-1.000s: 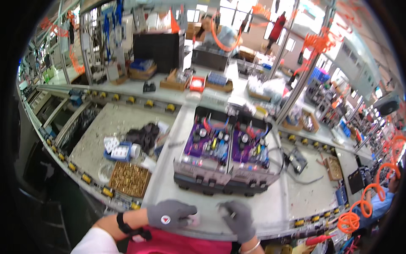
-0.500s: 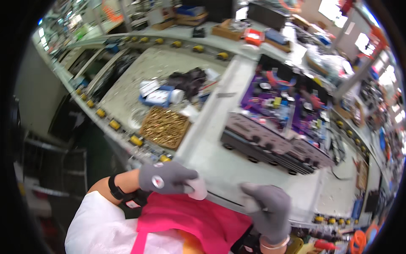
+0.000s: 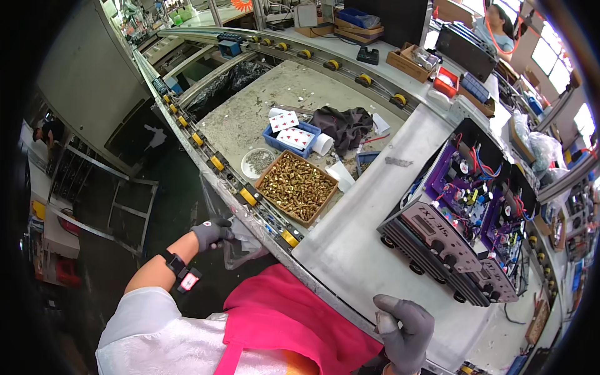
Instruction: Assembling and inspecting internal components of electronic inverter units on an assembly line.
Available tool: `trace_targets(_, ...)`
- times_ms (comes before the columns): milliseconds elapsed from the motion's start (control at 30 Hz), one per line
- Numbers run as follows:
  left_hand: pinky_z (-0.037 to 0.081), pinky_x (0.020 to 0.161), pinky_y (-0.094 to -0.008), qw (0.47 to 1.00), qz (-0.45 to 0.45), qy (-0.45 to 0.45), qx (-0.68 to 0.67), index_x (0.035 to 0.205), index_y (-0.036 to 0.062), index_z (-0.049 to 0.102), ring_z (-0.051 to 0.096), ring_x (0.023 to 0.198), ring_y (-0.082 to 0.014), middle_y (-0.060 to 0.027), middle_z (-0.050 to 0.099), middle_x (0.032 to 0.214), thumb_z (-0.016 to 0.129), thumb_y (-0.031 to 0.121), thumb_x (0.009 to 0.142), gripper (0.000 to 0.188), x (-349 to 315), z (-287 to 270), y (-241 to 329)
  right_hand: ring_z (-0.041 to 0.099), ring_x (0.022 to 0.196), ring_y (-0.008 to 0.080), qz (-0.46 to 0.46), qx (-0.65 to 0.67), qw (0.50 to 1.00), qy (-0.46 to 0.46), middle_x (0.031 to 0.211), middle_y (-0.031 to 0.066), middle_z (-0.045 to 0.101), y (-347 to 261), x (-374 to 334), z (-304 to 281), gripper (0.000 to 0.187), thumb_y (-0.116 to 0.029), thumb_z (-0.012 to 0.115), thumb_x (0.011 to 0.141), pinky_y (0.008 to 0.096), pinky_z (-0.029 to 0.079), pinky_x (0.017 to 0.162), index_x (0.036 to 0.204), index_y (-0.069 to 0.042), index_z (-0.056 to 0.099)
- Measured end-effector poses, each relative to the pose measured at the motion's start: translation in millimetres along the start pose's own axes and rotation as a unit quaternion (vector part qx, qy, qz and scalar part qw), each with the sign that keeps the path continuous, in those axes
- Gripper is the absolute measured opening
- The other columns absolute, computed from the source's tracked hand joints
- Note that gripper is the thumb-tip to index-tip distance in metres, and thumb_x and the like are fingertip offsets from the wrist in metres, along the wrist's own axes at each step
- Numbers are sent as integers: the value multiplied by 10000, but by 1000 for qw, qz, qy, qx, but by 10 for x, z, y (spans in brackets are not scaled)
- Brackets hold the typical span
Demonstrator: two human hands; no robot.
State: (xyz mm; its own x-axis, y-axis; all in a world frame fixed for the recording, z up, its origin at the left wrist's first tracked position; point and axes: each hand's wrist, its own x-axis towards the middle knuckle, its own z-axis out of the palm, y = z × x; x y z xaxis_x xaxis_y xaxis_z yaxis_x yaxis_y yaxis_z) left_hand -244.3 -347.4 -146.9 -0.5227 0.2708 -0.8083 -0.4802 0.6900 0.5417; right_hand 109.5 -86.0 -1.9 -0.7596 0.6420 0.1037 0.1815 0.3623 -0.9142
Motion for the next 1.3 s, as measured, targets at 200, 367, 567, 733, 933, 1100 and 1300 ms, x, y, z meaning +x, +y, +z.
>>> trace_targets(200,327,355,-193,960,119,-251,-28,1172,0,553,416,403,-55,-72,640,759,510,263,933,359,-854,88,539,565,521,133,9,-3,1000,-8,645,75,600,-18,111,241,179,-90,626,765,240,425,492,893,28,667)
trace_targets(367,362,405,-164,901,131,-362,-201,1183,-10,510,489,540,-63,-118,599,876,505,210,942,326,-1090,1040,842,559,567,230,-168,-160,969,-82,650,61,605,-59,263,506,191,-112,691,736,315,433,543,920,-63,677)
trace_targets(567,469,544,-202,923,113,-320,-181,1088,28,564,550,734,-85,-62,600,934,566,110,898,207,-492,1085,1109,576,609,237,-119,-122,984,-42,701,63,616,31,214,526,189,-99,678,756,335,447,573,944,-85,667)
trace_targets(733,532,664,-255,929,173,-278,-169,1043,25,569,599,807,-128,-60,594,898,564,85,876,178,248,813,1349,582,628,234,-85,-135,984,-77,706,60,620,168,246,548,188,-88,677,755,335,453,590,943,-79,672)
trace_targets(933,471,868,-397,763,523,-7,380,1157,5,543,590,997,-317,-181,607,1069,626,295,814,456,479,689,1534,589,707,228,-98,-218,957,165,739,75,622,245,100,47,187,-30,608,773,322,463,665,955,-26,651)
trace_targets(1100,483,861,-382,752,546,-7,368,1175,31,547,595,999,-306,-174,594,1119,657,267,794,461,61,876,1634,571,854,154,-26,-146,794,589,936,83,588,642,-210,-861,213,-11,541,855,269,472,752,1054,31,602)
trace_targets(1300,525,739,-305,770,551,-228,226,1238,10,484,626,858,-191,-119,635,1049,680,184,816,497,-418,1808,1851,593,839,180,-41,-299,784,542,960,101,587,1015,-404,-1407,284,-143,610,859,289,499,725,1109,-9,602)
